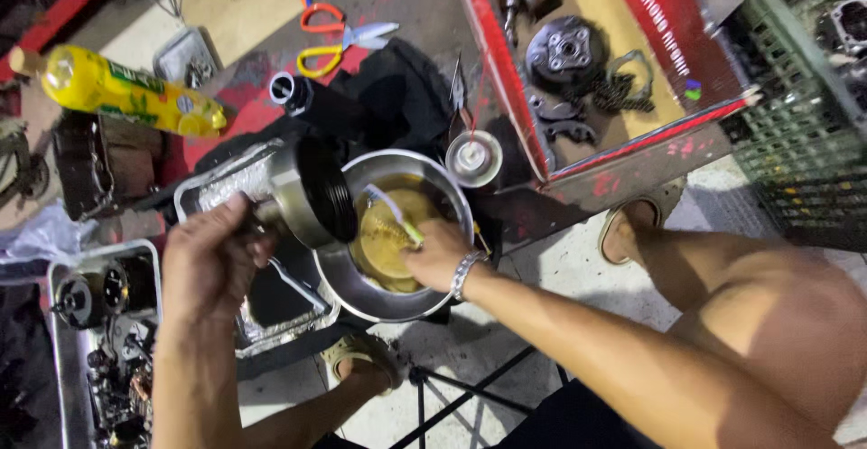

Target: The person scrubs a cylindrical mechanical part with a toothbrush in a metal bowl of solvent, then pours the solvent into a tray. They continue scrubbing smaller parts in the tray with a second toothbrush, rinsing and repositioning the parts throughout.

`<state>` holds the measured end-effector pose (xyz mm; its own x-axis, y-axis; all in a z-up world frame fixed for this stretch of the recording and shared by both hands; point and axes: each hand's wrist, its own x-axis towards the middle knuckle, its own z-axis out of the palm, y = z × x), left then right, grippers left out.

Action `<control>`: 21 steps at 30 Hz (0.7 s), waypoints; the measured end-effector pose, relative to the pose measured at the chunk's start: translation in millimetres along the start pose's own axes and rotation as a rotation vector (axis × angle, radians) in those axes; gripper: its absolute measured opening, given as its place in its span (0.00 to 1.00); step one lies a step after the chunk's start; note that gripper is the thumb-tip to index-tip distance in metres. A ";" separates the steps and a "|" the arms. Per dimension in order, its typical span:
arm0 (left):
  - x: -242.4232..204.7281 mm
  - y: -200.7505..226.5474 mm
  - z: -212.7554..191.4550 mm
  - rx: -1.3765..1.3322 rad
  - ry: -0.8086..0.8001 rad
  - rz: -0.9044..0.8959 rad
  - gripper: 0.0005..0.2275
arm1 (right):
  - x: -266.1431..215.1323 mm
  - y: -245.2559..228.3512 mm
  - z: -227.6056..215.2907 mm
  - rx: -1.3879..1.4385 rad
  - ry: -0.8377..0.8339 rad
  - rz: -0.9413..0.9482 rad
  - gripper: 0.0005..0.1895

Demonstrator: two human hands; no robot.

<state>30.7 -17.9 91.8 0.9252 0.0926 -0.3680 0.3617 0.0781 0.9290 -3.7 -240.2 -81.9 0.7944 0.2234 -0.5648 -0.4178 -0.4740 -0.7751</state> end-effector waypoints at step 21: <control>360.9 -42.8 412.5 1.617 -0.290 0.785 0.17 | -56.7 -46.6 -62.3 0.220 -0.019 -0.221 0.16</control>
<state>396.5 -397.3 -64.8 0.8414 -0.5400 -0.0220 -0.5386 -0.8412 0.0484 -1.8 -283.8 4.0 0.8688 0.3176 -0.3798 -0.3234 -0.2168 -0.9211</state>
